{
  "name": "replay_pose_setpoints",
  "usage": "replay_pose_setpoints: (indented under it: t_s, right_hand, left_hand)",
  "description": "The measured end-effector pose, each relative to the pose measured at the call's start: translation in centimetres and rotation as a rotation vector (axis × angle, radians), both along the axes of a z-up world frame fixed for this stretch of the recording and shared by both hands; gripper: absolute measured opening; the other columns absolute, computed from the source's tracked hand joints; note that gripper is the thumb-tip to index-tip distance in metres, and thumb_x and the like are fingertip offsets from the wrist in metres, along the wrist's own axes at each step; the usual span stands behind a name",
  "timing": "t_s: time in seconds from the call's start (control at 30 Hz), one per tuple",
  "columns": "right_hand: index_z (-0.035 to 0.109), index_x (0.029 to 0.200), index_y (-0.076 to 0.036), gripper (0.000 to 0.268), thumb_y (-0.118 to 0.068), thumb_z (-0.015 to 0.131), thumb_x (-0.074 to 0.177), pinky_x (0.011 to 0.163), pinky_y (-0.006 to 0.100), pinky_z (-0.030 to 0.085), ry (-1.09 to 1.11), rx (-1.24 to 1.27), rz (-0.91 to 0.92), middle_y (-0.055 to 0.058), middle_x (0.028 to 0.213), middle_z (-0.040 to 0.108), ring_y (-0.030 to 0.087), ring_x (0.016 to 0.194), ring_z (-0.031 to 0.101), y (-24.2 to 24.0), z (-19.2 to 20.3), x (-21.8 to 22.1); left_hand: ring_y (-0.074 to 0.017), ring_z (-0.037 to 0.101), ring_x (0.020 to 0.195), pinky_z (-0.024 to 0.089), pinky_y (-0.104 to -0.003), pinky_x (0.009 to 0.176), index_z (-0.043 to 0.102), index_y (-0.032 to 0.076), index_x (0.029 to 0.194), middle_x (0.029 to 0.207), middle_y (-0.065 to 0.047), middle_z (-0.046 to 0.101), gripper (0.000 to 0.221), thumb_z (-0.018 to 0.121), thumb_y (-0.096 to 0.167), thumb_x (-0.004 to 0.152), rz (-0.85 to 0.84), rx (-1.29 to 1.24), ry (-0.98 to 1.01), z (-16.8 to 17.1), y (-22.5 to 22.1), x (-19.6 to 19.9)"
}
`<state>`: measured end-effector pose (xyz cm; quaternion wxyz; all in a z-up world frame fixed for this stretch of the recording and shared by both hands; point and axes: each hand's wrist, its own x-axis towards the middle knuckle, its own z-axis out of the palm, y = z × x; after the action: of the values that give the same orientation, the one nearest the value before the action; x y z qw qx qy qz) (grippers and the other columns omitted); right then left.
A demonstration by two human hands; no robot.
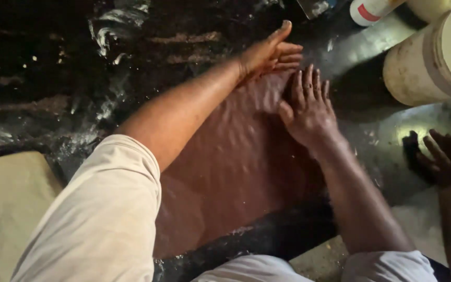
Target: Flattening and shaping chocolate and plain dough on a production surface.
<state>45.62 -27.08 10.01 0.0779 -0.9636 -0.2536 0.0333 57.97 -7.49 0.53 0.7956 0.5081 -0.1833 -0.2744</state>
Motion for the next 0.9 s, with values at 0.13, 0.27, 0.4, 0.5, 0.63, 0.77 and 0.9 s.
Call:
replay_pose_setpoints:
  t_s: [0.13, 0.27, 0.4, 0.5, 0.63, 0.77, 0.9]
  right_hand:
    - [0.014, 0.162, 0.005, 0.078, -0.046, 0.038, 0.108, 0.126, 0.056, 0.000, 0.023, -0.073, 0.004, 0.030, 0.170, 0.008, 0.043, 0.159, 0.005, 0.6, 1.0, 0.6]
    - [0.011, 0.159, 0.004, 0.089, -0.055, 0.039, 0.099, 0.122, 0.055, 0.000, -0.018, -0.261, 0.012, 0.028, 0.166, 0.006, 0.042, 0.153, 0.003, 2.5, -0.3, 0.6]
    - [0.015, 0.166, -0.010, 0.071, -0.046, 0.031, 0.106, 0.126, 0.058, 0.002, 0.217, -0.269, 0.027, 0.021, 0.174, 0.006, 0.040, 0.161, 0.002, 1.6, 1.0, 2.6]
    - [0.010, 0.164, -0.001, 0.076, -0.047, 0.032, 0.107, 0.127, 0.056, -0.001, 0.030, -0.183, -0.032, 0.026, 0.171, 0.006, 0.039, 0.159, 0.005, 3.6, 1.4, 1.5]
    - [0.014, 0.163, -0.007, 0.077, -0.056, 0.028, 0.106, 0.125, 0.054, 0.000, 0.090, -0.168, 0.035, 0.022, 0.170, 0.008, 0.039, 0.158, 0.005, 3.7, -0.3, 0.5]
    - [0.018, 0.161, -0.003, 0.079, -0.055, 0.030, 0.103, 0.122, 0.057, 0.003, -0.086, -0.474, 0.109, 0.020, 0.168, 0.014, 0.039, 0.153, 0.011, 5.5, -1.1, 0.2]
    - [0.024, 0.163, -0.005, 0.080, -0.056, 0.032, 0.102, 0.125, 0.055, 0.011, -0.048, -0.359, 0.059, 0.018, 0.169, 0.022, 0.040, 0.154, 0.018, 7.3, 2.7, -3.3]
  left_hand:
    - [-0.0374, 0.037, 0.154, 0.027, -0.050, 0.127, 0.020, -0.002, 0.163, 0.166, -0.032, 0.028, 0.128, 0.036, 0.093, 0.079, 0.024, 0.007, 0.009, 1.8, 2.8, -0.8]
    - [-0.0314, 0.023, 0.158, 0.008, -0.052, 0.119, 0.017, 0.001, 0.163, 0.169, -0.022, 0.021, 0.129, 0.025, 0.095, 0.074, -0.112, 0.143, -0.026, 3.1, 2.7, -3.6]
    - [-0.0315, 0.020, 0.164, 0.011, -0.050, 0.135, 0.015, -0.003, 0.164, 0.173, -0.024, 0.019, 0.126, 0.031, 0.093, 0.085, -0.107, 0.035, 0.002, 2.0, 3.8, -2.9]
    - [-0.0310, 0.019, 0.160, 0.007, -0.051, 0.129, 0.022, -0.003, 0.164, 0.170, -0.026, 0.026, 0.128, 0.024, 0.095, 0.082, -0.007, 0.125, -0.018, 3.8, 5.0, -4.5]
    - [-0.0278, 0.023, 0.156, 0.007, -0.064, 0.115, 0.022, 0.005, 0.160, 0.169, -0.015, 0.022, 0.127, 0.022, 0.096, 0.072, -0.042, 0.273, -0.006, 4.8, 5.6, -7.2]
    - [-0.0348, 0.029, 0.159, 0.018, -0.055, 0.131, 0.026, -0.004, 0.161, 0.169, -0.026, 0.030, 0.123, 0.030, 0.093, 0.084, -0.011, 0.130, 0.063, 1.2, 8.2, -4.5]
    - [-0.0331, 0.023, 0.157, 0.016, -0.058, 0.120, 0.023, 0.000, 0.162, 0.169, -0.022, 0.023, 0.125, 0.026, 0.092, 0.078, -0.016, 0.239, 0.022, 2.3, 8.8, -8.3]
